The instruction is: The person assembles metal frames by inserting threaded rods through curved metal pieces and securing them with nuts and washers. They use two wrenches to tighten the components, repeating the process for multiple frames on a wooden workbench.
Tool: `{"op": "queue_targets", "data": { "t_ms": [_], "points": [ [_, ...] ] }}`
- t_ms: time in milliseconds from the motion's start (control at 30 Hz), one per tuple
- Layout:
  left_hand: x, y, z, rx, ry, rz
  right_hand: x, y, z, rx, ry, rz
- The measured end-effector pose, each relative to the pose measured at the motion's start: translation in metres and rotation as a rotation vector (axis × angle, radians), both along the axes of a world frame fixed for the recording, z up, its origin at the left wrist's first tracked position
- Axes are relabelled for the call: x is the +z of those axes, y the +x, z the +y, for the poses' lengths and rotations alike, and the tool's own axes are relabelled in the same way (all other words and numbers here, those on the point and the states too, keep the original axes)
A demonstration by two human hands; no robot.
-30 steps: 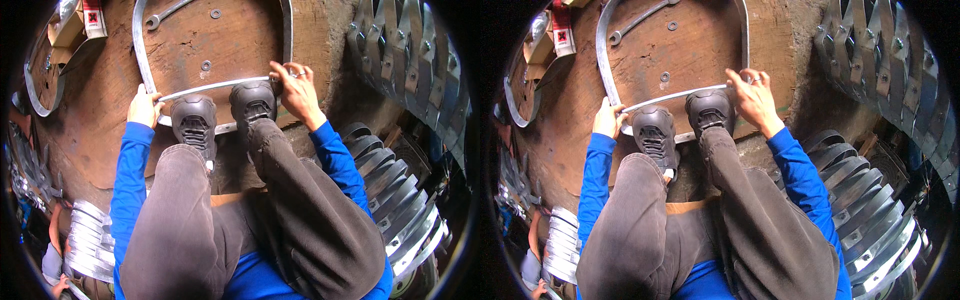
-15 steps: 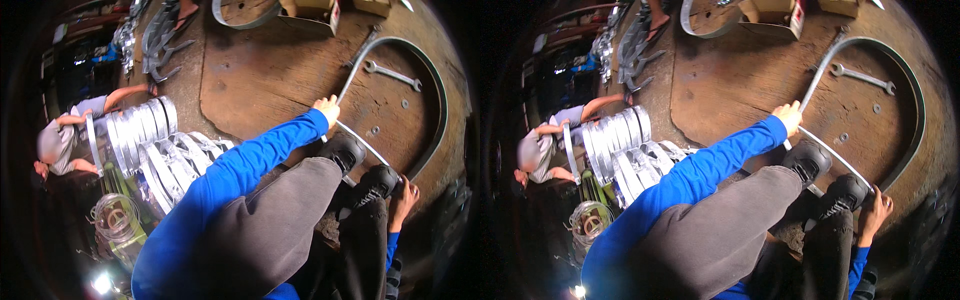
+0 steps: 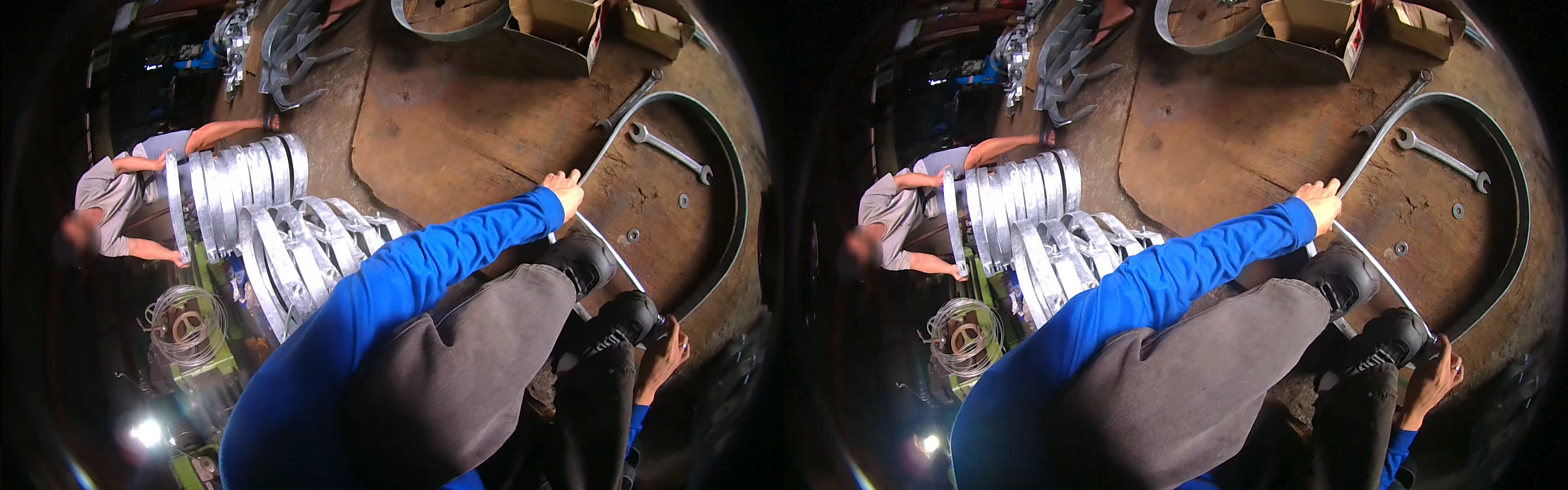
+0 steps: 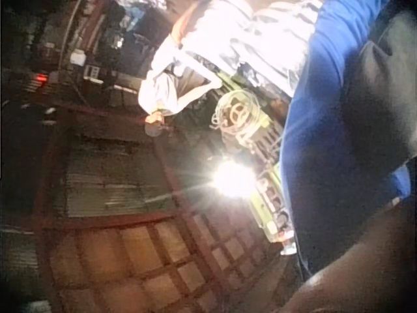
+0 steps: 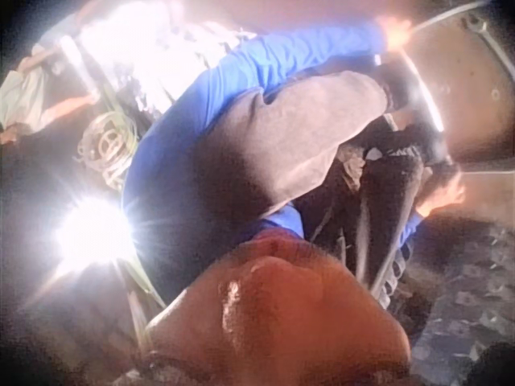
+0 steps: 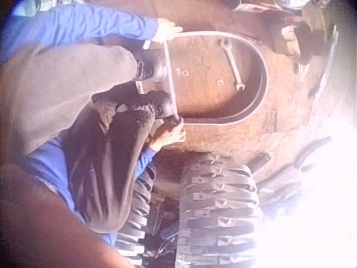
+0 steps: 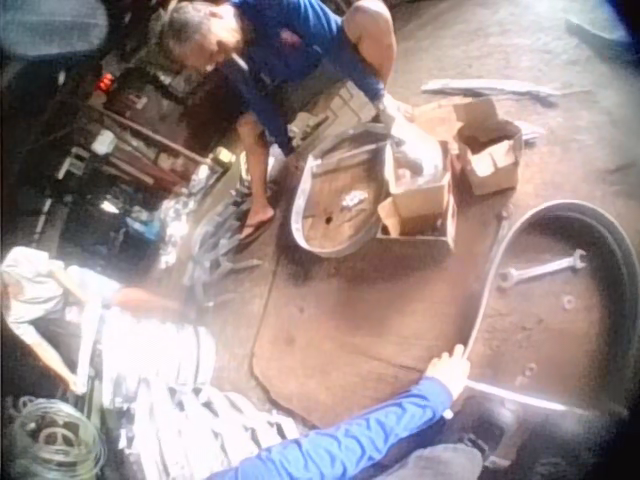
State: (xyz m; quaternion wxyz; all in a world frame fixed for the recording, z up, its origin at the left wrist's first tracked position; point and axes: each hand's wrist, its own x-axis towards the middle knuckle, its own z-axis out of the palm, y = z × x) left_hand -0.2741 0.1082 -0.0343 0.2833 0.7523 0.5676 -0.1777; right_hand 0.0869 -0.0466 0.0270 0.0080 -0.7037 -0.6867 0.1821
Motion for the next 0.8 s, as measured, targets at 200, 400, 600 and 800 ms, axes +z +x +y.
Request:
{"op": "queue_targets", "data": {
  "t_ms": [200, 400, 600, 800],
  "points": [
    [0.003, -0.001, 0.001, -0.002, 0.008, -0.02, -0.011, 0.014, -0.007, 0.002, -0.059, 0.019],
    [0.0, -0.001, -0.001, -0.018, 0.04, 0.002, -0.014, 0.012, -0.007, -0.007, -0.11, 0.034],
    [0.001, -0.001, 0.003, -0.023, -0.002, 0.014, -0.024, 0.019, -0.019, 0.019, -0.037, 0.054],
    [0.007, 0.002, 0.007, -0.103, 0.025, 0.041, -0.012, 0.011, -0.015, -0.081, -0.129, 0.111]
  ]
}}
